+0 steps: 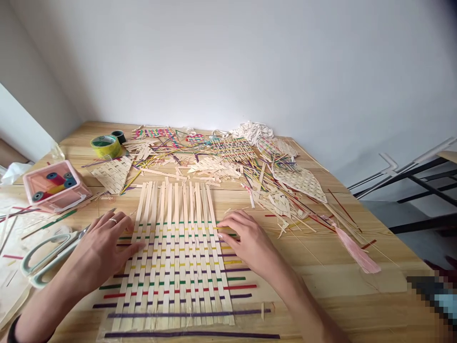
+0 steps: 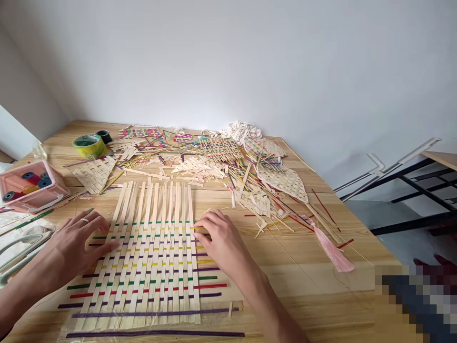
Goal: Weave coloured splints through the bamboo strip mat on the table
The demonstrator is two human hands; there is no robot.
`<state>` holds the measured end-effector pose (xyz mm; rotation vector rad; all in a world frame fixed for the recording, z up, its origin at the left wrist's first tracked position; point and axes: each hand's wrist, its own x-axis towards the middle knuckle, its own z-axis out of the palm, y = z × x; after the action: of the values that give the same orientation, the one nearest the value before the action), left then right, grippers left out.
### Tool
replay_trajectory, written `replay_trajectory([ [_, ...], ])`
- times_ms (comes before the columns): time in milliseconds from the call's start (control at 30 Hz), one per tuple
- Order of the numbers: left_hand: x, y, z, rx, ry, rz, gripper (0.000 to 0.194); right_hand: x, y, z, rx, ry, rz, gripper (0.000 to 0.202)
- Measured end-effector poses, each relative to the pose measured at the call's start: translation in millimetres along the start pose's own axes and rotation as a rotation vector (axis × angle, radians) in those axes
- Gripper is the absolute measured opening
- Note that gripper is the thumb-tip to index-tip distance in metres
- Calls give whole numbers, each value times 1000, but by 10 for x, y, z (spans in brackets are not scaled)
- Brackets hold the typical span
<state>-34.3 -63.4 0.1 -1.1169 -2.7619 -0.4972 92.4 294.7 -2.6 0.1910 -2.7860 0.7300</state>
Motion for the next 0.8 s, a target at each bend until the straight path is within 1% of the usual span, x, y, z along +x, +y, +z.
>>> replay_trajectory([
  [233, -3, 13, 7, -5, -15, -25, 31, -2, 22, 8, 13, -9, 9, 20],
  [467, 9, 35, -8, -15, -41, -56, 23, -3, 12, 16, 22, -10, 5, 21],
  [800, -36, 63, 23, 69, 14, -46, 26, 0, -4, -4, 35, -26, 43, 20],
])
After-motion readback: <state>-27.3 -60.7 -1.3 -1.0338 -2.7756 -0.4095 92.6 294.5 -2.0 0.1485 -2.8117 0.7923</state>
